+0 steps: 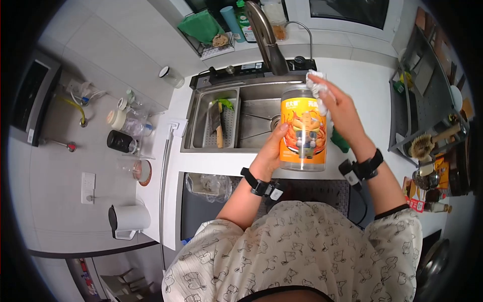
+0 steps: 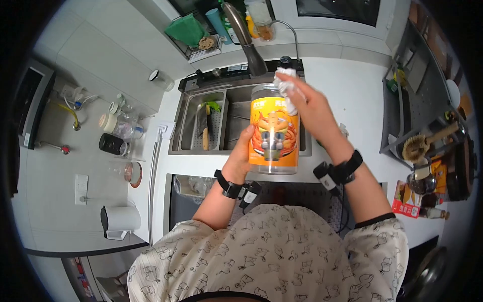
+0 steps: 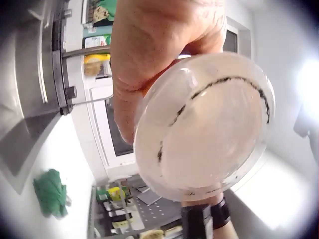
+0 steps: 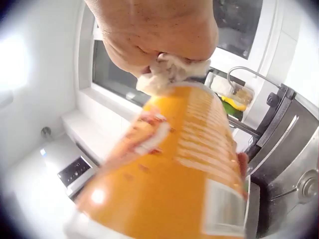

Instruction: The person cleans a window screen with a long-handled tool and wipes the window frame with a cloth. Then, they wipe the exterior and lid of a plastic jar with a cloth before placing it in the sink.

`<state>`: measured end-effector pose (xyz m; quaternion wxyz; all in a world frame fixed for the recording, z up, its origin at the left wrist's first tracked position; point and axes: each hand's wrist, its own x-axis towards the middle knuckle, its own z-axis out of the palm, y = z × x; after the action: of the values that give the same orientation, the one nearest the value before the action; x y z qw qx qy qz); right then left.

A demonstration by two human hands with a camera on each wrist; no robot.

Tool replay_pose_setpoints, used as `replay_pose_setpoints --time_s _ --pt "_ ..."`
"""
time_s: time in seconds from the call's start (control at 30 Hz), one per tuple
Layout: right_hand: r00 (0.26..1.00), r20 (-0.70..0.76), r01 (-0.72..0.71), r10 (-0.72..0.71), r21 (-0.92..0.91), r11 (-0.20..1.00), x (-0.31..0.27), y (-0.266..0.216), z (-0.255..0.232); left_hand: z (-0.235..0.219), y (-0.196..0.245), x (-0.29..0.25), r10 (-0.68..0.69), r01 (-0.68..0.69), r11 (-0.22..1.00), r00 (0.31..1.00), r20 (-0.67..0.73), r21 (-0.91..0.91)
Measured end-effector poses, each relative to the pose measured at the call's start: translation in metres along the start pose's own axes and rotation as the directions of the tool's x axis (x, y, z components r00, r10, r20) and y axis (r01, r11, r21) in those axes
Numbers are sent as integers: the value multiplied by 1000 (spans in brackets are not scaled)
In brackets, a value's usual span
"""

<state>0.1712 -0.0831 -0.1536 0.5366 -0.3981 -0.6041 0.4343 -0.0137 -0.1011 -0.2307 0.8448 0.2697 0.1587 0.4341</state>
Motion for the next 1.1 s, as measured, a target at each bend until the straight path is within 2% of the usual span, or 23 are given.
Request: replay_pose_setpoints --time_s 0.07,0.13,0.23,0.27,0.3,0.33,0.37,0.4,0.43,0.47,0.53,0.57,0.67,0.73,0.77,0.8,0.83,0.87,0.93,0.97,1.0,1.07,1.1 --pt "999 31 49 -43 -254 966 -22 4 10 12 4 -3 -1 2 1000 1000 13 -13" --pt "938 292 308 -187 -454 836 -61 0 24 6 5 -2 -39 28 989 997 -69 -142" --pt "884 411 395 -225 -395 829 -82 -12 30 -9 2 -2 -80 80 984 997 9 -157" --pt "885 408 389 -222 -391 834 -73 -7 27 -4 3 -6 -125 130 980 991 40 -150" --pt "883 381 450 -274 -525 722 -53 2 17 8 0 -10 -82 87 986 996 -44 141" --pt "873 356 487 -333 -654 579 -33 6 7 14 -2 -10 -92 96 984 995 -33 150" --pt "877 346 480 -333 -663 574 -22 5 1 20 -8 -10 -90 91 994 996 -24 63" --pt "890 317 457 -329 -615 643 -15 2 -2 23 -12 -11 -87 87 996 996 -23 -27" --pt "900 285 435 -329 -562 703 -10 0 -3 26 -11 -9 0 2 999 999 -43 43" --pt "899 283 439 -335 -568 696 -20 1 3 21 -6 -3 1 1 999 999 -32 46" --pt "839 466 515 -282 -509 690 -63 8 27 2 5 2 -1 -1 1000 994 -113 -16" --pt "830 478 525 -286 -500 688 -73 5 32 10 12 1 126 -121 989 990 -61 81" --pt "832 485 489 -268 -417 766 -79 0 34 16 11 -7 65 -59 995 996 -67 85" --pt "858 346 514 -379 -560 650 -42 3 22 9 -1 -6 45 -32 989 995 -88 141" --pt "862 339 507 -376 -569 648 -26 0 13 19 -4 -10 38 -33 996 997 -62 81" --pt "896 268 444 -354 -569 692 -9 -5 3 26 -8 -14 34 -33 999 999 -36 20" --pt "924 194 380 -330 -562 735 -2 -8 -3 26 -11 -14 3 1 999 997 -73 49" --pt "926 185 375 -330 -563 736 -9 -7 0 24 -10 -14 -5 8 999 997 -71 53" --pt "978 159 176 -135 -282 943 -37 -3 13 18 -2 -8 -27 16 996 992 -123 -93" --pt "958 260 207 -121 -335 919 -56 1 18 7 5 -4 24 24 955 987 157 -295" --pt "962 212 223 -174 -239 945 -77 -1 30 8 5 -4 36 12 955 987 156 -297" --pt "956 192 272 -223 -288 918 -88 -1 32 12 1 -7 -27 19 984 999 -45 -179" --pt "958 188 264 -217 -277 924 -82 4 31 9 -7 -10 -54 31 965 995 -83 -260"
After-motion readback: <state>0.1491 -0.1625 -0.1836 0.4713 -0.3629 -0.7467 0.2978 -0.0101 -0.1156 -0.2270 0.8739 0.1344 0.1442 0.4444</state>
